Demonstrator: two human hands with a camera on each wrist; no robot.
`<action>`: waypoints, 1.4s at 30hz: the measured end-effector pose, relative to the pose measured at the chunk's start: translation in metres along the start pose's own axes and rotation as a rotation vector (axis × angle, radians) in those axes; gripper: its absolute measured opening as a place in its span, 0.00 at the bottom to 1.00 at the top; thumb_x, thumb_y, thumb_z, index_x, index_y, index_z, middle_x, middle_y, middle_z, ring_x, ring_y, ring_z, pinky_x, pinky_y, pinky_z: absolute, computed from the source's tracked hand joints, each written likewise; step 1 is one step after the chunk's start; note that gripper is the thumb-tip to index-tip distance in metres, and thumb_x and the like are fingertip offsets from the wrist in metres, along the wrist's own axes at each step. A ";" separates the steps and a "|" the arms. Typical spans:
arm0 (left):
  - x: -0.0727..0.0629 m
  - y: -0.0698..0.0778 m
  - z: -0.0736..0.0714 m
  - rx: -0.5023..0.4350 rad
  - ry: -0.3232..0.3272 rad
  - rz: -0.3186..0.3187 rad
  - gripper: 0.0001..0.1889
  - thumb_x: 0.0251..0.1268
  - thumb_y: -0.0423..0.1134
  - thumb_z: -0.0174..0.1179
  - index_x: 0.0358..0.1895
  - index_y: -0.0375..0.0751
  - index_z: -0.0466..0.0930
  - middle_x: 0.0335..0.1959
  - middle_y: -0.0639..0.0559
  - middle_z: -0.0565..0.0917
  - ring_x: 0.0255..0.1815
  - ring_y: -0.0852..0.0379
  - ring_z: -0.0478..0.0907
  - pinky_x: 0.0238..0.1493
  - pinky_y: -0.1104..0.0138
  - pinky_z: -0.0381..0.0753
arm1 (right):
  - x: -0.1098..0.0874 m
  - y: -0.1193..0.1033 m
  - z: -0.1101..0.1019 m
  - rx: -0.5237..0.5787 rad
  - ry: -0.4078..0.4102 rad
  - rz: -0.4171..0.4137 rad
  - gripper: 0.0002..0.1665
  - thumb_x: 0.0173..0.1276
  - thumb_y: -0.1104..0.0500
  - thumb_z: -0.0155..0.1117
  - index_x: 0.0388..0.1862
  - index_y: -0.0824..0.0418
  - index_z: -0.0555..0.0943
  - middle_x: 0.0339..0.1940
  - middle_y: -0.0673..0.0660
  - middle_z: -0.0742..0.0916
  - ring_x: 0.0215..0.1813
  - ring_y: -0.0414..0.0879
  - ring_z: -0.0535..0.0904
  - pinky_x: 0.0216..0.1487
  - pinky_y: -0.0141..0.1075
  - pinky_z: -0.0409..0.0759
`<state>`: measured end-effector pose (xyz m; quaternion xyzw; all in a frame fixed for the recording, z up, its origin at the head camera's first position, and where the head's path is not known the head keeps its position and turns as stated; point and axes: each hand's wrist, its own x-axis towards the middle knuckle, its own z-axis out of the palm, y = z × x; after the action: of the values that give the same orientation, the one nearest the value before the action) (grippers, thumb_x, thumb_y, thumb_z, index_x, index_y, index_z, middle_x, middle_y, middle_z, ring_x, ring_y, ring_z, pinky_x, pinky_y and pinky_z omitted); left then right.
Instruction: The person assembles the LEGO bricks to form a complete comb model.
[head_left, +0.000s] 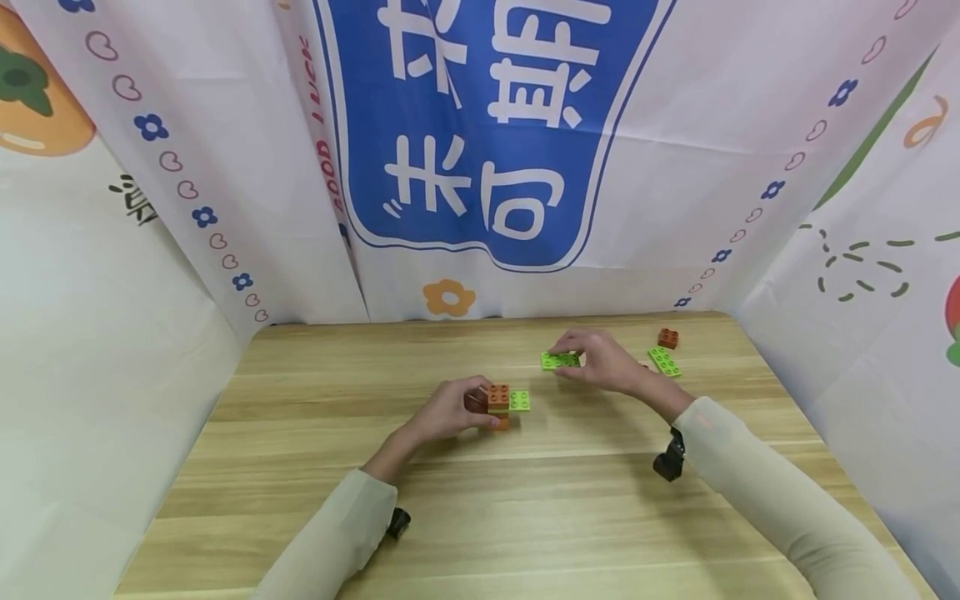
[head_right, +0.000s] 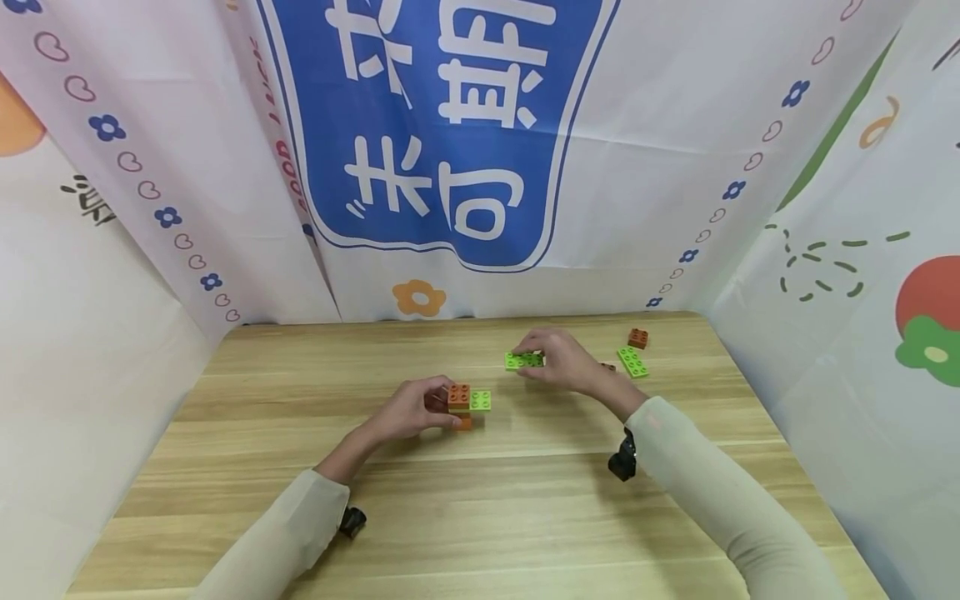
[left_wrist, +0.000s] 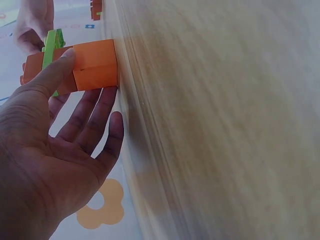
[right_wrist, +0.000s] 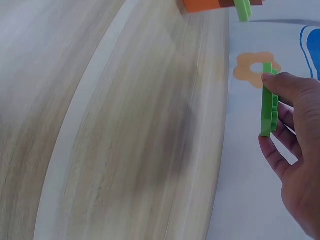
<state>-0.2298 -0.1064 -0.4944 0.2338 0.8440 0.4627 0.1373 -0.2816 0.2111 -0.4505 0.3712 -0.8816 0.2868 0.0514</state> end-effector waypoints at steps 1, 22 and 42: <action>0.000 0.000 0.000 -0.001 0.000 0.001 0.18 0.62 0.38 0.79 0.52 0.46 0.84 0.44 0.53 0.89 0.44 0.58 0.85 0.47 0.64 0.87 | 0.000 -0.001 0.000 0.002 0.001 -0.006 0.19 0.63 0.63 0.82 0.53 0.62 0.90 0.49 0.58 0.91 0.47 0.49 0.87 0.44 0.52 0.88; 0.001 0.000 0.000 -0.010 -0.009 0.020 0.18 0.63 0.37 0.78 0.53 0.45 0.83 0.46 0.51 0.90 0.45 0.56 0.87 0.48 0.63 0.88 | 0.008 -0.041 0.009 0.043 0.011 -0.152 0.18 0.62 0.61 0.83 0.51 0.63 0.91 0.47 0.56 0.90 0.48 0.47 0.87 0.44 0.43 0.88; 0.000 0.001 -0.001 -0.014 -0.002 0.042 0.18 0.63 0.35 0.78 0.54 0.47 0.84 0.46 0.50 0.90 0.46 0.56 0.88 0.50 0.63 0.88 | 0.015 -0.060 0.025 0.087 -0.014 -0.182 0.18 0.63 0.57 0.83 0.51 0.61 0.91 0.48 0.54 0.90 0.49 0.45 0.87 0.49 0.37 0.88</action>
<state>-0.2300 -0.1065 -0.4932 0.2508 0.8357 0.4709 0.1302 -0.2482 0.1547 -0.4385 0.4539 -0.8311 0.3165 0.0548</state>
